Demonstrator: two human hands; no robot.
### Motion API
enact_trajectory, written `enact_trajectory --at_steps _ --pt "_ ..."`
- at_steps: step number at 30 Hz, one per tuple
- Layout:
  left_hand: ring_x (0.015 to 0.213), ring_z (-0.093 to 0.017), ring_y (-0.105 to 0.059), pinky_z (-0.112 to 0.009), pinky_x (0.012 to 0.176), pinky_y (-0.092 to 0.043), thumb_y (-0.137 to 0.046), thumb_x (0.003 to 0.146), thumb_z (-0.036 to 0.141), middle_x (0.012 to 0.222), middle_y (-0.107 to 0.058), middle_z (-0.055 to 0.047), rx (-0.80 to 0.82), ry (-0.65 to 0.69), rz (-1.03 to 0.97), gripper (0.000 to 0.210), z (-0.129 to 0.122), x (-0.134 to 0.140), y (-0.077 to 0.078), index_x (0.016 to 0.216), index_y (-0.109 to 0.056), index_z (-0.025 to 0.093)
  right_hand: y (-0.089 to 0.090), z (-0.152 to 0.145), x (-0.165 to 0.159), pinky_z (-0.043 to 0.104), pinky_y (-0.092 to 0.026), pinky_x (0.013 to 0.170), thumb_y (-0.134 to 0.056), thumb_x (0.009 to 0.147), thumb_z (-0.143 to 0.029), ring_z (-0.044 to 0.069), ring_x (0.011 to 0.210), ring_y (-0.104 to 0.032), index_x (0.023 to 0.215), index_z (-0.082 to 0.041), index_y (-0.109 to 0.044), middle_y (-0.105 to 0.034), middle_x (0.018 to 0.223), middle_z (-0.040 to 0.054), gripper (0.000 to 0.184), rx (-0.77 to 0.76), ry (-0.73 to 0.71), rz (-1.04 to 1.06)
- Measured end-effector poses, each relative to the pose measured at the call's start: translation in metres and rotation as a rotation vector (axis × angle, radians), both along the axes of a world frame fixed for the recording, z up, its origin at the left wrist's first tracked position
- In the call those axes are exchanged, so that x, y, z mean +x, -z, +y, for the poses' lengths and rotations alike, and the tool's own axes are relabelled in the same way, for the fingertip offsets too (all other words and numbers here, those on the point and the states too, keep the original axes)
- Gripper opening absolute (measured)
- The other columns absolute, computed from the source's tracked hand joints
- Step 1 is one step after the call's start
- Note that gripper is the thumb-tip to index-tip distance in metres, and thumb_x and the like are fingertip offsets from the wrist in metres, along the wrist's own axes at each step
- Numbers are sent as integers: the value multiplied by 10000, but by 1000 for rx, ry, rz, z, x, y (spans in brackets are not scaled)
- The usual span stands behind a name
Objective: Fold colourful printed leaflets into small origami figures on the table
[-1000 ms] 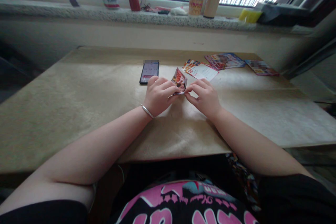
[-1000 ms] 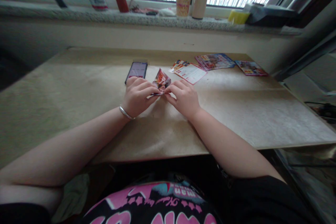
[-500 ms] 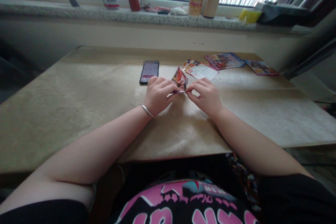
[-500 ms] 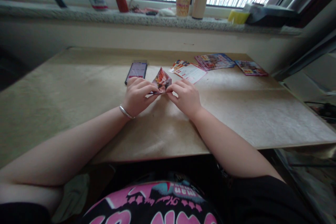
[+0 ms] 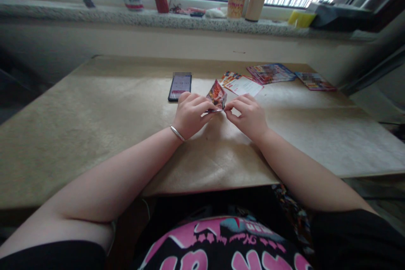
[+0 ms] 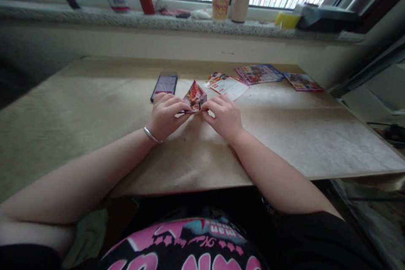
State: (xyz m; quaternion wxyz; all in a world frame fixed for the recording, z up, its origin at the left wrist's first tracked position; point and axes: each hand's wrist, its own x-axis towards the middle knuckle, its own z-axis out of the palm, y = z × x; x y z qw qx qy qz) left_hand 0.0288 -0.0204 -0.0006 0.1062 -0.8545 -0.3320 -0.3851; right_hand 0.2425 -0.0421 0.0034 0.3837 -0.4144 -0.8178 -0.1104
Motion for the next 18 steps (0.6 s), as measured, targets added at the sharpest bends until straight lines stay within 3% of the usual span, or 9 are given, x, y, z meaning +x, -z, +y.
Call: enact_trajectory --at_steps 8,15,18 --pt "837 -185 -586 -375 835 -354 -592 921 453 885 -726 -2 1 1 -13 234 1 0 3 845 -703 262 0 -1 -1 349 -474 802 -603 864 -223 210 857 -591 802 -240 -658 -677 823 27 85 -8 -9 -8" --pt "786 -175 -586 -357 796 -361 -605 912 458 827 -714 -10 -22 -4 -84 259 2 0 2 807 -695 239 1 5 2 318 -479 731 -590 855 -191 185 798 -597 795 -223 -620 -654 791 28 74 -77 -5 203" --pt "785 -171 -586 -352 800 -359 -611 910 453 829 -714 -5 -31 -16 -72 253 1 0 0 806 -696 238 1 4 3 320 -477 726 -605 828 -190 187 795 -588 787 -225 -609 -640 783 24 55 -80 -21 194"
